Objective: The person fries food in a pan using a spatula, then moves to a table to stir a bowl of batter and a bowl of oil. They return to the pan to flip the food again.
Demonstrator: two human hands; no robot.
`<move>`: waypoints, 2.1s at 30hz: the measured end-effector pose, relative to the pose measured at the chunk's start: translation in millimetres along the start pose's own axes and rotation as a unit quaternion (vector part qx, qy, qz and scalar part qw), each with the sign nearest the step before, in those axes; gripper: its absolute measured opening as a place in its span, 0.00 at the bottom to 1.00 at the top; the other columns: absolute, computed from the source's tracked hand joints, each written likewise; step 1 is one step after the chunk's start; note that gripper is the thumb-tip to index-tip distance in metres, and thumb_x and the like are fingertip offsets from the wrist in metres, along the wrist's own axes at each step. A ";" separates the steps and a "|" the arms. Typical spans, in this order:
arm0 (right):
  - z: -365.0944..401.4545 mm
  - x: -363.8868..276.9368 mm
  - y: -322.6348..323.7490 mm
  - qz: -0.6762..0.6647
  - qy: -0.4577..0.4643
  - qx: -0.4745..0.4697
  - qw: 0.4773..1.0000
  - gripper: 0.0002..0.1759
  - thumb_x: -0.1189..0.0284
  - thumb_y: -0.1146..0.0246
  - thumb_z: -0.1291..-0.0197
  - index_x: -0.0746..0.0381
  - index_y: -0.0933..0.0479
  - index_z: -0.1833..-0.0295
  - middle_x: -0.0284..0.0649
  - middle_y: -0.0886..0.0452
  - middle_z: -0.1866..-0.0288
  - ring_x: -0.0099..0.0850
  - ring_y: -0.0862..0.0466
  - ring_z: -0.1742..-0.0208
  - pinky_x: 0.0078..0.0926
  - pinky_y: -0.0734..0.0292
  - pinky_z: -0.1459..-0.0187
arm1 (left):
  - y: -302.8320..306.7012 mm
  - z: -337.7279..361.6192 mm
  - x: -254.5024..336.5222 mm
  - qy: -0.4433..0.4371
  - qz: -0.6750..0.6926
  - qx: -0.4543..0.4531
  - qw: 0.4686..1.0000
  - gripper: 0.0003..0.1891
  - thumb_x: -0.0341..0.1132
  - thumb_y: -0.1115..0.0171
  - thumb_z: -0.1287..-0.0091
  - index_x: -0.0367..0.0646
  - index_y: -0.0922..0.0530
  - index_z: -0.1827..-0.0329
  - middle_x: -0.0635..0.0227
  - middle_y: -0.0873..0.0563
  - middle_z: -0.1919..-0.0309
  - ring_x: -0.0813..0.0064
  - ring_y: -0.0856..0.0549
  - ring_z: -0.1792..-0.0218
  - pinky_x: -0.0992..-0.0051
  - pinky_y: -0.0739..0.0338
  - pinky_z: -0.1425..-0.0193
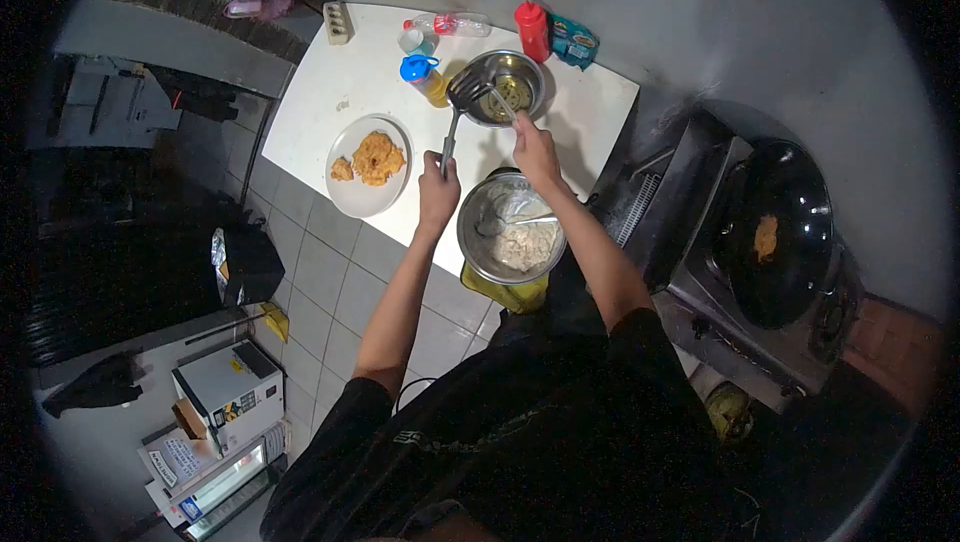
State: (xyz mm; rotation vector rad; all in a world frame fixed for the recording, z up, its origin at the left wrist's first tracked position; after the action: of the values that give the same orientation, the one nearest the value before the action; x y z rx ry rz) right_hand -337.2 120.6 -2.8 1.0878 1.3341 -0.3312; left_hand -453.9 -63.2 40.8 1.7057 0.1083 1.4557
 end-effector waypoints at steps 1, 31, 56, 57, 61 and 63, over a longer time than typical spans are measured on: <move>-0.7 8.1 -1.8 0.010 -0.015 0.005 1.000 0.11 0.73 0.47 0.33 0.56 0.29 0.47 0.61 0.21 0.68 0.61 0.21 0.60 0.57 0.30 0.62 | 0.6 0.4 -0.1 0.001 0.005 0.003 1.000 0.10 0.34 0.46 0.28 0.37 0.33 0.55 0.45 0.19 0.79 0.44 0.17 0.74 0.54 0.27 0.70; -24.0 -27.4 60.3 -0.016 0.008 0.024 1.000 0.12 0.67 0.47 0.29 0.61 0.26 0.47 0.51 0.16 0.63 0.53 0.17 0.58 0.41 0.24 0.59 | 14.5 -0.2 -20.6 -0.117 -0.228 0.025 0.966 0.15 0.31 0.50 0.30 0.38 0.37 0.43 0.48 0.15 0.63 0.47 0.16 0.70 0.53 0.23 0.70; -3.6 36.4 33.6 0.148 -0.053 -0.030 0.987 0.06 0.72 0.47 0.33 0.58 0.27 0.53 0.55 0.18 0.65 0.57 0.19 0.58 0.51 0.27 0.59 | 12.5 11.2 -24.1 -0.116 -0.214 0.005 0.970 0.12 0.25 0.53 0.33 0.40 0.37 0.47 0.49 0.18 0.59 0.47 0.17 0.64 0.53 0.23 0.64; -2.9 35.9 36.5 0.139 -0.057 -0.019 0.988 0.08 0.72 0.47 0.33 0.58 0.26 0.52 0.53 0.18 0.64 0.57 0.19 0.58 0.48 0.26 0.59 | 14.1 12.4 -24.8 -0.114 -0.205 0.017 0.972 0.12 0.25 0.53 0.33 0.39 0.37 0.47 0.48 0.18 0.58 0.46 0.17 0.63 0.53 0.23 0.64; -2.0 -21.0 51.8 0.029 0.018 0.032 0.999 0.07 0.77 0.47 0.40 0.59 0.28 0.57 0.57 0.19 0.66 0.58 0.19 0.59 0.54 0.27 0.58 | 13.4 11.2 -24.8 -0.109 -0.228 0.013 0.968 0.12 0.25 0.53 0.33 0.39 0.37 0.47 0.49 0.18 0.57 0.46 0.17 0.62 0.53 0.22 0.64; -4.7 -15.5 41.7 0.069 -0.015 -0.027 0.997 0.09 0.79 0.47 0.43 0.60 0.28 0.57 0.56 0.18 0.66 0.58 0.18 0.59 0.54 0.26 0.58 | 12.3 10.5 -24.7 -0.106 -0.233 0.008 0.967 0.13 0.25 0.53 0.33 0.39 0.37 0.47 0.49 0.18 0.57 0.47 0.16 0.62 0.53 0.22 0.64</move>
State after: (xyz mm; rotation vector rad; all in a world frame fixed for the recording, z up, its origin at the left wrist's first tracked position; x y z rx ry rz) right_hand -313.3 139.4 30.0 1.1186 1.2289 -0.2072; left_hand -458.3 -90.5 30.5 1.6948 0.3787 0.9226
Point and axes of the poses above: each hand's wrist, its own z-axis away from the middle knuckle, its own y-axis out of the back of the hand, x = y × z, the point moved 9 cm from there along -z, towards the middle knuckle
